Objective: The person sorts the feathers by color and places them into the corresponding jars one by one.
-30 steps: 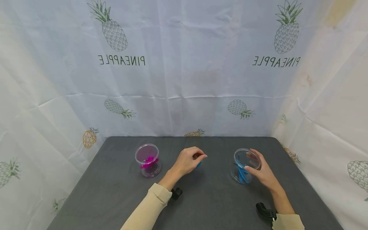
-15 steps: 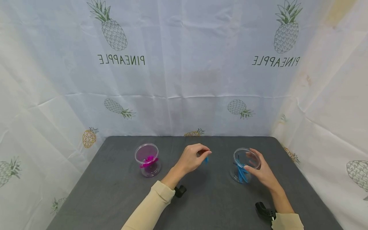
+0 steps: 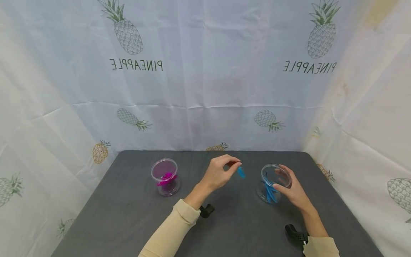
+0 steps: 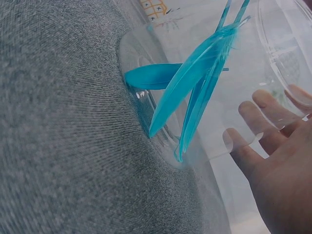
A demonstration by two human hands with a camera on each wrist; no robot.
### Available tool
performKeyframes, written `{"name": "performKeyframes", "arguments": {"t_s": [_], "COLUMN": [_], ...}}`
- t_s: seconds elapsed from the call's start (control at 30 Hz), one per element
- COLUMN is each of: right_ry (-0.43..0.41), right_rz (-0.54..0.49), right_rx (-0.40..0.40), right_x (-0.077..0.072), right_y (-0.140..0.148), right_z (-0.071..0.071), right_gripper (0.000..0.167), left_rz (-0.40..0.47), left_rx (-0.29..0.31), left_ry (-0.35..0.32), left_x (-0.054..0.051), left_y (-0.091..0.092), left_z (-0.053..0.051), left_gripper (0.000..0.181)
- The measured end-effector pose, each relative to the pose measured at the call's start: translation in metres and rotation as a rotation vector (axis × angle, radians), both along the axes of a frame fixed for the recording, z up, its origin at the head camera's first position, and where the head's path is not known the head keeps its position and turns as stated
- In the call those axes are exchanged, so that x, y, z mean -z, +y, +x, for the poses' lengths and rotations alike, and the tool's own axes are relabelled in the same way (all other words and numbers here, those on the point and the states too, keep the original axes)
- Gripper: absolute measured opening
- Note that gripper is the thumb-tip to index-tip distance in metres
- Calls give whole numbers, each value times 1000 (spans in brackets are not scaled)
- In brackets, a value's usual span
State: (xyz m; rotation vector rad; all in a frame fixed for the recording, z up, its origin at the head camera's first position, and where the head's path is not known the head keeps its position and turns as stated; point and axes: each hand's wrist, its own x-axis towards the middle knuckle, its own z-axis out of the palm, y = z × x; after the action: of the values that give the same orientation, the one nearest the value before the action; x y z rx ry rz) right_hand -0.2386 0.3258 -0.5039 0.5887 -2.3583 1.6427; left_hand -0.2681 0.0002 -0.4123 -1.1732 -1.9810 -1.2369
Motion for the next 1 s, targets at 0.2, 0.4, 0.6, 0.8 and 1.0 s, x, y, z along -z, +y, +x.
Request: {"name": "performKeyframes", "arguments": {"t_s": [0.2, 0.4, 0.6, 0.8, 1.0], "right_ry": [20, 14, -2, -8, -27], "right_rz": [-3, 6, 20, 21, 43], "right_rx": [-6, 5, 11, 27, 57], "right_x": [-1, 0, -1, -3, -4], "right_y": [0, 0, 1, -2, -3], "right_z": [0, 0, -2, 0, 3], "right_gripper": [78, 78, 77, 78, 80], "left_rz": [68, 148, 198, 246, 261], "left_rx": [27, 42, 45, 55, 47], "left_ry": [24, 30, 32, 0, -37], "left_x": [-8, -14, -15, -12, -6], "left_y": [9, 19, 29, 39, 49], "left_z": [0, 1, 2, 2, 0], "left_gripper": [10, 10, 10, 10, 10]}}
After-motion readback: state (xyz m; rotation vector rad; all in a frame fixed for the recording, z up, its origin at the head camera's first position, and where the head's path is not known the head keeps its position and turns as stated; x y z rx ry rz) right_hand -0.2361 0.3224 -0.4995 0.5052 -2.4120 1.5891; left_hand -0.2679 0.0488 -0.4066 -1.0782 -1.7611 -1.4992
